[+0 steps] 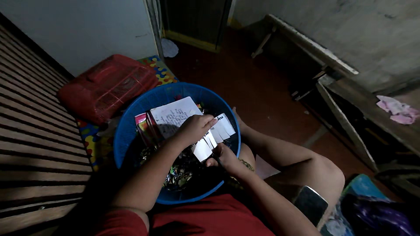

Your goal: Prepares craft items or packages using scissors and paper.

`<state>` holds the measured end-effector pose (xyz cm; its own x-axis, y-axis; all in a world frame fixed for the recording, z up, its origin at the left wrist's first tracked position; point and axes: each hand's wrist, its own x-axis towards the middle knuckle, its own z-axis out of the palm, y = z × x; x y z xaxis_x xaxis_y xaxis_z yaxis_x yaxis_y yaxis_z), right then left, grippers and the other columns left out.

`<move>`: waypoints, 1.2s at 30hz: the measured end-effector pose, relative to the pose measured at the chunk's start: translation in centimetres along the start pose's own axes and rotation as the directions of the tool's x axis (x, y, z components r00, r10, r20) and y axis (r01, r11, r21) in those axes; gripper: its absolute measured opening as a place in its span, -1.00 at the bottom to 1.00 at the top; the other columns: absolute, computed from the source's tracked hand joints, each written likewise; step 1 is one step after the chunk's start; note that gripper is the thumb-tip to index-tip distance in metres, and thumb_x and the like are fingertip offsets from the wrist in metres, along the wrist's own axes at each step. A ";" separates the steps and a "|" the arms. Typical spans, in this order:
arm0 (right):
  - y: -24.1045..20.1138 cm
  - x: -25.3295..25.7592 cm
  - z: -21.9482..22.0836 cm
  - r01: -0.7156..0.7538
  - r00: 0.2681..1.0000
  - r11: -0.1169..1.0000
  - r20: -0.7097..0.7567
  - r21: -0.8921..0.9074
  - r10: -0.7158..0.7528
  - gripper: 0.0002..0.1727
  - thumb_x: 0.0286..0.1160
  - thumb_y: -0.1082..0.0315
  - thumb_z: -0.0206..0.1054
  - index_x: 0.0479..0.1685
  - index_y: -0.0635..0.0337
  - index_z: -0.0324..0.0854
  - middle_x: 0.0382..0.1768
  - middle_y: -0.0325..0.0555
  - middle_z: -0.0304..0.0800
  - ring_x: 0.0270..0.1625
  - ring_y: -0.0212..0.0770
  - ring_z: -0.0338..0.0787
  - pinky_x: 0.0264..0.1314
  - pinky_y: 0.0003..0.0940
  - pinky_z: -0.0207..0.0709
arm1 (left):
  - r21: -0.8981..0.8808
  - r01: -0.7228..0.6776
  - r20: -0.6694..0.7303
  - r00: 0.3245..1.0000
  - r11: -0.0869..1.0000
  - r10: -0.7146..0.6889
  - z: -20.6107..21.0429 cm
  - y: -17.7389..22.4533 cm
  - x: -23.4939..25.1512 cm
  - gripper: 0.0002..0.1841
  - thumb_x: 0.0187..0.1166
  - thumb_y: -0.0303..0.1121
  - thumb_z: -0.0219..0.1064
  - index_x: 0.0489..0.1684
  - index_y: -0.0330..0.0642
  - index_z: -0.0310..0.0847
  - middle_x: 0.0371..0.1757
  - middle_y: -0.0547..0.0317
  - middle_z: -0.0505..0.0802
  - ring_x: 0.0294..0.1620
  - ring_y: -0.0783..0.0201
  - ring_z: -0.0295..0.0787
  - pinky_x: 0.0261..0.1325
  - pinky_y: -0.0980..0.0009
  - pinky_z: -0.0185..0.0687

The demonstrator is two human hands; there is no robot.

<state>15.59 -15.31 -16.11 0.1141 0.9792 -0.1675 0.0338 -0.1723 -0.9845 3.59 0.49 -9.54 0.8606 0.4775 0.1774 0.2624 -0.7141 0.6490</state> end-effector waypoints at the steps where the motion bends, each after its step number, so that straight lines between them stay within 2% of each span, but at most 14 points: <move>1: -0.1 0.0 0.0 -0.005 1.000 1.000 -0.005 -0.006 0.005 0.00 -0.23 -0.19 0.81 0.20 0.28 0.47 -0.19 -0.28 0.81 -0.17 -0.48 0.80 -0.01 -0.48 0.72 | 0.000 0.005 0.001 1.000 1.000 -0.005 0.0 -0.1 0.0 -0.58 0.87 -0.16 0.08 -0.39 -0.25 0.61 -0.59 0.10 0.58 -0.55 0.19 0.53 -0.40 0.17 0.50; 9: 0.3 0.3 0.0 -0.037 0.999 0.999 -0.037 -0.027 0.036 0.12 -0.37 -0.35 0.79 0.18 0.30 0.46 -0.25 -0.25 0.80 -0.25 -0.45 0.78 -0.08 -0.44 0.72 | -0.028 0.016 0.029 0.999 0.999 -0.015 0.1 0.3 0.0 -0.58 0.87 -0.15 0.07 -0.39 -0.25 0.59 -0.58 0.10 0.57 -0.52 0.18 0.53 -0.36 0.15 0.49; 14: -0.1 0.2 0.1 0.034 0.999 0.999 -0.013 0.009 -0.034 -0.02 -0.17 -0.11 0.82 0.25 0.30 0.45 -0.16 -0.25 0.86 -0.13 -0.45 0.84 0.03 -0.44 0.75 | -0.007 0.026 0.033 0.999 1.000 -0.025 0.0 0.0 0.0 -0.57 0.88 -0.16 0.04 -0.40 -0.26 0.58 -0.59 0.09 0.56 -0.53 0.17 0.52 -0.38 0.15 0.48; 17: -0.1 0.4 0.1 0.041 0.999 0.999 0.000 0.015 -0.041 -0.01 -0.15 -0.10 0.82 0.27 0.29 0.43 -0.14 -0.27 0.86 -0.11 -0.45 0.85 0.04 -0.44 0.75 | 0.020 0.018 0.010 1.000 1.000 -0.018 0.1 -0.3 0.0 -0.57 0.88 -0.15 0.05 -0.37 -0.25 0.60 -0.58 0.08 0.59 -0.52 0.15 0.56 -0.36 0.13 0.52; 18: -0.1 0.4 0.0 0.027 1.000 1.000 0.003 -0.002 -0.027 -0.02 -0.15 -0.11 0.82 0.27 0.28 0.44 -0.14 -0.26 0.86 -0.11 -0.45 0.84 0.04 -0.44 0.75 | 0.024 0.015 0.004 1.000 1.000 -0.015 0.0 -0.4 0.0 -0.58 0.87 -0.15 0.06 -0.36 -0.25 0.61 -0.57 0.08 0.59 -0.51 0.15 0.57 -0.36 0.12 0.53; 20: 0.0 0.4 -0.1 -0.015 1.000 0.999 0.010 -0.045 0.016 -0.13 -0.14 -0.05 0.81 0.13 0.26 0.46 -0.23 -0.24 0.77 -0.24 -0.43 0.77 -0.11 -0.44 0.70 | 0.007 0.029 -0.015 0.999 1.000 -0.029 -0.4 -0.5 0.0 -0.58 0.87 -0.15 0.06 -0.33 -0.28 0.63 -0.55 0.05 0.62 -0.50 0.13 0.59 -0.34 0.09 0.56; 22: 0.0 0.3 -0.3 -0.009 0.999 0.996 0.047 -0.093 0.013 -0.17 -0.10 -0.11 0.77 0.05 0.23 0.43 -0.34 -0.29 0.70 -0.36 -0.46 0.69 -0.23 -0.46 0.64 | -0.022 0.034 -0.079 0.996 0.999 -0.036 -1.0 -0.8 -0.2 -0.58 0.87 -0.16 0.07 -0.35 -0.27 0.62 -0.57 0.05 0.60 -0.55 0.15 0.55 -0.42 0.12 0.53; 25: 0.3 0.4 -0.7 0.023 0.991 0.992 0.136 -0.123 -0.006 -0.04 -0.10 -0.31 0.69 0.15 0.22 0.38 -0.31 -0.33 0.65 -0.33 -0.50 0.66 -0.20 -0.48 0.63 | -0.041 0.055 -0.176 0.982 0.998 -0.061 -1.9 -1.8 -0.7 -0.55 0.86 -0.06 0.05 -0.40 -0.19 0.58 -0.61 0.07 0.59 -0.64 0.16 0.50 -0.58 0.17 0.45; 26: 0.4 0.4 -0.8 0.033 0.986 0.993 0.163 -0.113 -0.014 0.00 -0.11 -0.36 0.68 0.18 0.21 0.37 -0.29 -0.33 0.65 -0.30 -0.50 0.67 -0.18 -0.47 0.63 | -0.036 0.068 -0.192 0.979 0.997 -0.074 -2.3 -2.2 -0.7 -0.54 0.87 -0.05 0.04 -0.40 -0.19 0.57 -0.60 0.06 0.59 -0.62 0.15 0.52 -0.55 0.15 0.46; 27: 0.5 0.5 -0.8 0.046 0.982 0.994 0.188 -0.097 -0.028 0.01 -0.11 -0.38 0.67 0.18 0.20 0.36 -0.30 -0.34 0.66 -0.31 -0.50 0.67 -0.18 -0.47 0.63 | -0.037 0.088 -0.188 0.978 0.995 -0.093 -2.7 -2.4 -0.5 -0.54 0.87 -0.07 0.04 -0.36 -0.24 0.58 -0.55 0.02 0.61 -0.55 0.10 0.56 -0.45 0.08 0.50; 30: 0.4 0.4 -0.8 0.067 0.962 0.996 0.269 -0.057 -0.050 -0.01 -0.09 -0.34 0.69 0.17 0.18 0.34 -0.34 -0.35 0.67 -0.33 -0.49 0.69 -0.19 -0.49 0.64 | -0.014 0.124 -0.189 0.974 0.992 -0.124 -3.3 -2.5 -0.3 -0.55 0.88 -0.11 0.05 -0.34 -0.28 0.60 -0.53 -0.01 0.63 -0.49 0.05 0.61 -0.35 0.03 0.55; 34: 0.6 0.4 -0.7 0.097 0.950 0.993 0.305 -0.070 -0.071 -0.05 -0.03 -0.31 0.69 0.17 0.19 0.34 -0.34 -0.35 0.66 -0.35 -0.50 0.68 -0.21 -0.49 0.64 | 0.009 0.129 -0.181 0.976 0.992 -0.125 -2.8 -2.3 -0.6 -0.57 0.87 -0.11 0.07 -0.32 -0.25 0.63 -0.55 -0.01 0.64 -0.53 0.06 0.60 -0.41 0.03 0.54; 36: 0.5 0.5 -0.7 0.099 0.956 0.991 0.286 -0.091 -0.069 -0.07 -0.02 -0.28 0.69 0.15 0.20 0.36 -0.31 -0.34 0.64 -0.32 -0.51 0.67 -0.19 -0.50 0.62 | 0.034 0.112 -0.189 0.977 0.993 -0.104 -2.2 -2.0 -0.9 -0.56 0.86 -0.08 0.07 -0.38 -0.19 0.60 -0.60 0.05 0.62 -0.63 0.12 0.55 -0.54 0.11 0.50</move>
<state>16.37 -15.01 -16.69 -0.1777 0.9783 -0.1068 0.1352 -0.0832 -0.9873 1.28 2.63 -9.39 0.7307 0.6372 0.2451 0.3720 -0.6726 0.6397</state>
